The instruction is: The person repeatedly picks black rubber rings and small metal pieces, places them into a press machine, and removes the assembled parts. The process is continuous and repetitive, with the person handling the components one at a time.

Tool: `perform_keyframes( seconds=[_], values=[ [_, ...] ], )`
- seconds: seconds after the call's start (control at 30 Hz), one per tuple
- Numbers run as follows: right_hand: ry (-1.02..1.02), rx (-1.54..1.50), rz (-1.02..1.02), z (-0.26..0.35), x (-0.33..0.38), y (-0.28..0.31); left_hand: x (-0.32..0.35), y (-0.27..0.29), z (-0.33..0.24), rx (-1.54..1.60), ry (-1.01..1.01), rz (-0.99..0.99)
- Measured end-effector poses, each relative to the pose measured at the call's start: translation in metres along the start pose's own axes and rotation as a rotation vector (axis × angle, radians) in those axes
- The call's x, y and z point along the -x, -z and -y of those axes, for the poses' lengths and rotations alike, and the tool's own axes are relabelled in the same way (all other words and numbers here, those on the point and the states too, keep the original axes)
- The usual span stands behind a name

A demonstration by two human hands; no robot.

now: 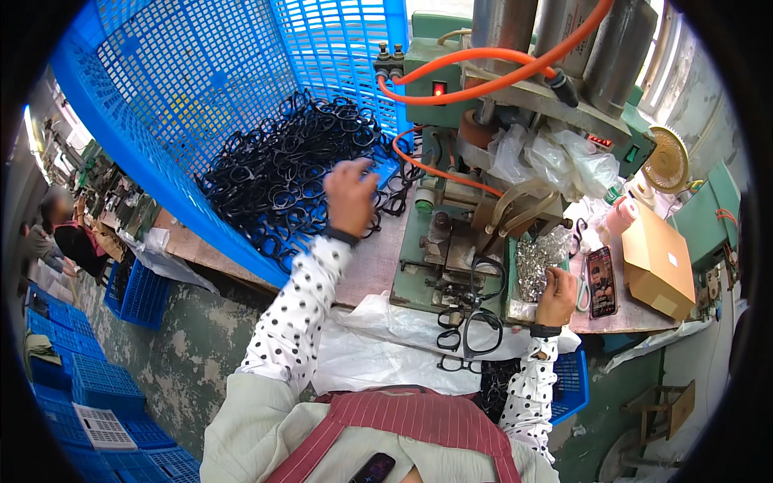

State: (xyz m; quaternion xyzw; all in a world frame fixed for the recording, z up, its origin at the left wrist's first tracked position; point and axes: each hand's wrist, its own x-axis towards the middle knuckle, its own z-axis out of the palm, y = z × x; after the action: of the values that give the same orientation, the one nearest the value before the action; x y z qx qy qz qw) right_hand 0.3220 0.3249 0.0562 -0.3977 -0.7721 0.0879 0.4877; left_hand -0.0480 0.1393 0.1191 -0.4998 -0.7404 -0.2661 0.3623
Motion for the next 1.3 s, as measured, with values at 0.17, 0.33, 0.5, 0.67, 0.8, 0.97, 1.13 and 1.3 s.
perform_keyframes(
  seconds=[0.17, 0.33, 0.5, 0.67, 0.8, 0.97, 1.13, 1.3],
  values=[
    [-0.065, 0.011, -0.008, 0.000, 0.006, -0.003, 0.032, -0.033, 0.092, -0.138, 0.321, 0.767],
    [-0.282, -0.176, -0.053, -0.001, 0.005, -0.008, 0.079, -0.044, 0.054, 0.034, 0.054, 0.704],
    [-0.317, -0.094, -0.037, -0.012, 0.006, -0.006, 0.092, -0.028, 0.017, -0.061, -0.073, 0.537],
    [-0.245, -0.189, 0.030, 0.003, -0.002, 0.001, 0.068, -0.021, 0.027, 0.017, -0.248, 0.422],
    [-0.344, -0.569, 0.086, 0.041, -0.013, 0.001, 0.055, -0.018, 0.034, 0.471, 0.194, 0.336],
    [-0.367, -0.812, 0.167, 0.101, -0.027, 0.017, 0.042, 0.006, 0.005, 0.625, 0.449, 0.102],
    [-0.391, -0.836, 0.265, 0.140, -0.030, 0.026, 0.031, 0.046, -0.034, 0.597, 0.423, -0.015],
    [-0.308, -0.817, 0.252, 0.140, -0.021, 0.010, 0.014, 0.098, -0.099, 0.750, 0.124, -0.124]
  ],
)
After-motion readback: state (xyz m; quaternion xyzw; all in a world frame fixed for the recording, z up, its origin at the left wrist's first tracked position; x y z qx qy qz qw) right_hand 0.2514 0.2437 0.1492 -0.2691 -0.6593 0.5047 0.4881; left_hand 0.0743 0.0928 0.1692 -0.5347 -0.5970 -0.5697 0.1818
